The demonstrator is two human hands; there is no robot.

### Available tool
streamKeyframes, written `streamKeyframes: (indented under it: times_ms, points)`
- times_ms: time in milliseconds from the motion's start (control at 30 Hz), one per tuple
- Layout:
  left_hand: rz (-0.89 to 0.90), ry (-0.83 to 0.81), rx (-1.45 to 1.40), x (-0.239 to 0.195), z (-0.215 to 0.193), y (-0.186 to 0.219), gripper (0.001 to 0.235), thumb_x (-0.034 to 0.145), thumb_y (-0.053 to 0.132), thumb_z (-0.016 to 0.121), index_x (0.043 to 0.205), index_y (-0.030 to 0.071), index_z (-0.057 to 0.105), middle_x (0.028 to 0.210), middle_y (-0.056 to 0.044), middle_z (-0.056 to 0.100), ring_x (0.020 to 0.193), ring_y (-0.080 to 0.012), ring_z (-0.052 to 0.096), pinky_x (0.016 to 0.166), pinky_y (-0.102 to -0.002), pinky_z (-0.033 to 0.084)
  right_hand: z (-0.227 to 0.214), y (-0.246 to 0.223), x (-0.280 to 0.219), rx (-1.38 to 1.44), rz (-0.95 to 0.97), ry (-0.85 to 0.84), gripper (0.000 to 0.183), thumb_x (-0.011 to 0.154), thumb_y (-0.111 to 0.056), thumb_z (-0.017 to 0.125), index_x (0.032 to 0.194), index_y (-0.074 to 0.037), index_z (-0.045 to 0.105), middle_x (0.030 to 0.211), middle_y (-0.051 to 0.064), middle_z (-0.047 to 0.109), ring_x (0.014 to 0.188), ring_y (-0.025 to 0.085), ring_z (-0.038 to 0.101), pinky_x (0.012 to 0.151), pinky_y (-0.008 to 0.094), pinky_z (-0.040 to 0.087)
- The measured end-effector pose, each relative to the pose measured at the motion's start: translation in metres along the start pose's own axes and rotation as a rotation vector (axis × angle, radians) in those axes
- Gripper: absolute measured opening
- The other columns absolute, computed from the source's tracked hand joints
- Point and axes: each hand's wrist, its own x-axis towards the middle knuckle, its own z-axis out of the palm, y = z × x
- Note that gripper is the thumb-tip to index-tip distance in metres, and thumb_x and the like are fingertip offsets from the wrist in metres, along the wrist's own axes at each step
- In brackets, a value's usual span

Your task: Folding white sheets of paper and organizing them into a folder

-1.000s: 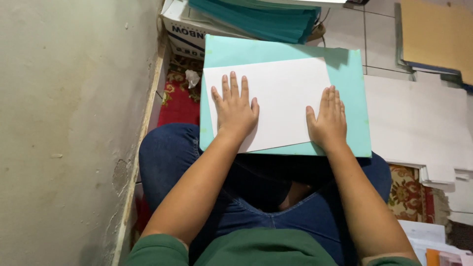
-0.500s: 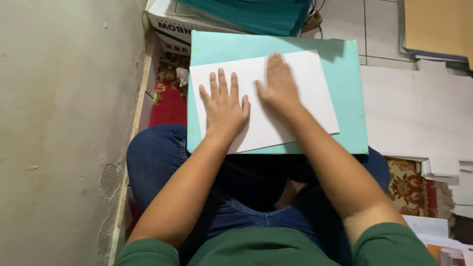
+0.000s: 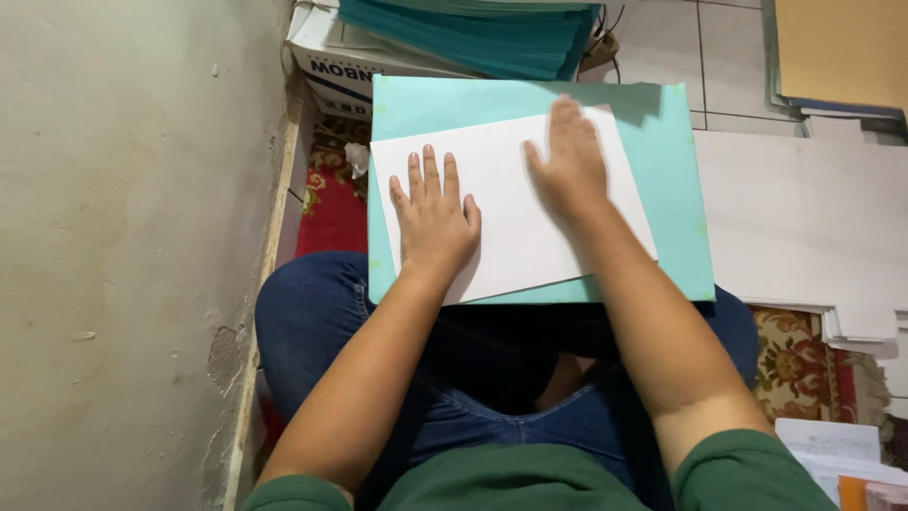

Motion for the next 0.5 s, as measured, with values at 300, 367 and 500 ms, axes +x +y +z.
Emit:
streamKeyframes:
  times_ms: [300,367,500]
  points:
    - [-0.02,-0.017,-0.032,0.001,-0.004,0.002,0.065,0.102,0.034,0.041,0.158,0.002,0.033,0.165,-0.03,0.021,0.156,-0.0423,0.011,0.119,-0.067,-0.001,-0.039,0.046,-0.044,-0.026,0.208,-0.205,0.08,0.105,-0.056,0.03,0.163,0.0,0.024,0.17,0.02,0.02,0.158,0.03,0.016,0.129,0.042,0.006]
    - [-0.039,-0.024,-0.035,0.002,-0.006,0.002,0.066,0.102,0.036,0.04,0.158,0.003,0.032,0.166,-0.03,0.019,0.156,-0.0424,0.009,0.119,-0.067,-0.003,-0.047,0.044,-0.066,-0.019,0.188,-0.225,0.078,0.105,-0.053,0.03,0.163,0.0,0.024,0.171,0.018,0.018,0.158,0.029,0.015,0.129,0.042,0.007]
    - [-0.042,-0.057,-0.017,0.0,-0.008,0.003,0.067,0.102,0.038,0.038,0.159,0.003,0.031,0.166,-0.03,0.018,0.156,-0.0425,0.008,0.119,-0.067,-0.002,-0.052,0.047,-0.11,-0.049,0.188,-0.296,0.08,0.104,-0.054,0.028,0.164,-0.002,0.02,0.172,0.016,0.015,0.159,0.029,0.012,0.129,0.042,0.005]
